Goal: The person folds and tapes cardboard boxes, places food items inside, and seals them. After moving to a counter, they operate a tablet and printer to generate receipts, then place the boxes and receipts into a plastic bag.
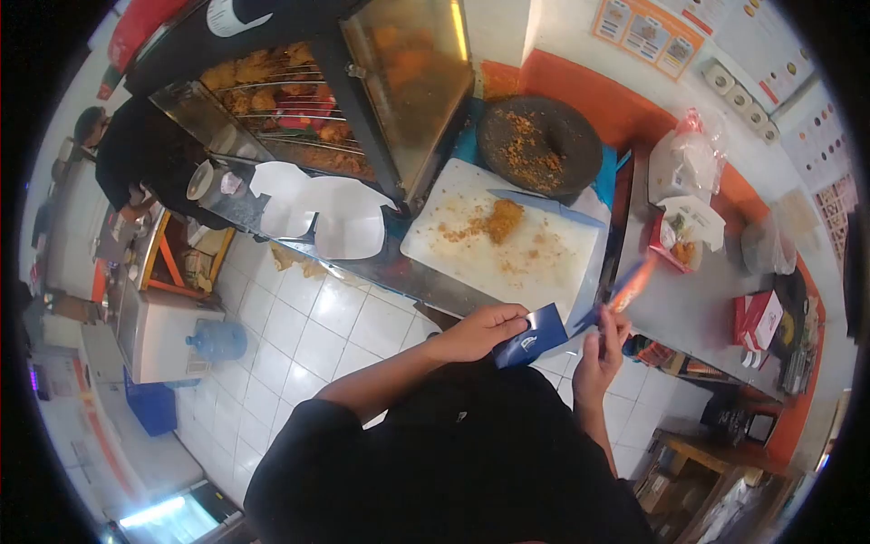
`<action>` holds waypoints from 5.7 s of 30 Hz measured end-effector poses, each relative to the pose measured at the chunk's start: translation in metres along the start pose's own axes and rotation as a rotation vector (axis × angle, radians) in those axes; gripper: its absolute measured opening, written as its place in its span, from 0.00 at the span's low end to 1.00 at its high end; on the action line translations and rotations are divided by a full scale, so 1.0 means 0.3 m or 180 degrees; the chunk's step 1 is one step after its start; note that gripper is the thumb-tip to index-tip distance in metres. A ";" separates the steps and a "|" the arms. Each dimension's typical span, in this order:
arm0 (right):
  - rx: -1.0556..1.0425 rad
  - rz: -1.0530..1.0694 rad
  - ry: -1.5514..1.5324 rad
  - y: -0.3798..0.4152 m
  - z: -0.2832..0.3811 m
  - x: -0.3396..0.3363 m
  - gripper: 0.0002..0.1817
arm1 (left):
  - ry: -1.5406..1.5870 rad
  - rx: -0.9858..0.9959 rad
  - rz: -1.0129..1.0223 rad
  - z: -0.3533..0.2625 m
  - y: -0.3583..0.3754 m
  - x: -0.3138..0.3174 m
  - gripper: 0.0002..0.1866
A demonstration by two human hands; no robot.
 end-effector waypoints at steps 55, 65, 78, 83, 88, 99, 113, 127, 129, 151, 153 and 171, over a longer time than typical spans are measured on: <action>-0.1653 0.2162 -0.1209 -0.158 0.264 0.512 0.19 | 0.3002 0.0831 -0.0985 -0.123 0.284 -0.363 0.09; -0.1638 0.2332 -0.0967 -0.226 0.261 0.577 0.11 | 0.2665 0.1675 -0.1889 -0.092 0.275 -0.337 0.09; 0.0023 0.1642 -0.1303 -0.116 -0.004 0.670 0.25 | -0.0788 0.0926 -0.3519 -0.104 0.416 -0.355 0.28; 0.1197 0.2064 -0.2100 -0.011 -0.002 0.776 0.26 | -0.2861 0.0959 -0.3500 -0.173 0.500 -0.478 0.24; 0.1504 0.1933 -0.1546 0.002 -0.074 0.791 0.21 | -0.2010 0.0670 -0.3895 0.048 0.642 -0.917 0.16; 0.2736 0.0408 -0.0409 0.286 -0.304 0.417 0.19 | 0.0710 -0.0967 -0.6175 0.748 1.588 -2.251 0.16; 0.2787 0.0185 -0.0064 0.391 -0.253 0.398 0.19 | 0.1671 -0.0983 -0.5476 0.706 1.207 -2.451 0.27; 0.2748 0.0113 -0.0006 0.486 -0.324 0.252 0.20 | -0.1023 0.1164 -0.5395 0.303 0.520 -1.013 0.14; 0.2827 -0.0002 0.0013 0.515 -0.333 0.173 0.20 | -0.0850 0.1446 -0.4244 0.208 0.326 -0.758 0.07; 0.2557 -0.3558 0.0397 1.108 -0.202 -1.770 0.09 | -0.2192 0.0839 -0.1980 0.104 -2.119 0.072 0.23; 0.2633 -0.3644 0.0418 1.149 -0.235 -1.817 0.09 | 0.0237 -0.0169 -0.1772 0.043 -2.006 0.293 0.25; 0.0925 -0.0620 0.1498 -0.244 -1.191 -1.940 0.27 | -0.2209 0.0809 -0.3515 -0.055 -1.818 1.033 0.40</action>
Point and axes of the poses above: each hand's wrist, its own y-axis away from the middle knuckle, its own x-axis out of the palm, z = x × y, the point moved 6 cm from there along -y, towards the middle knuckle, and after that the axes turned 15 degrees about -x, right-handed, at the moved point
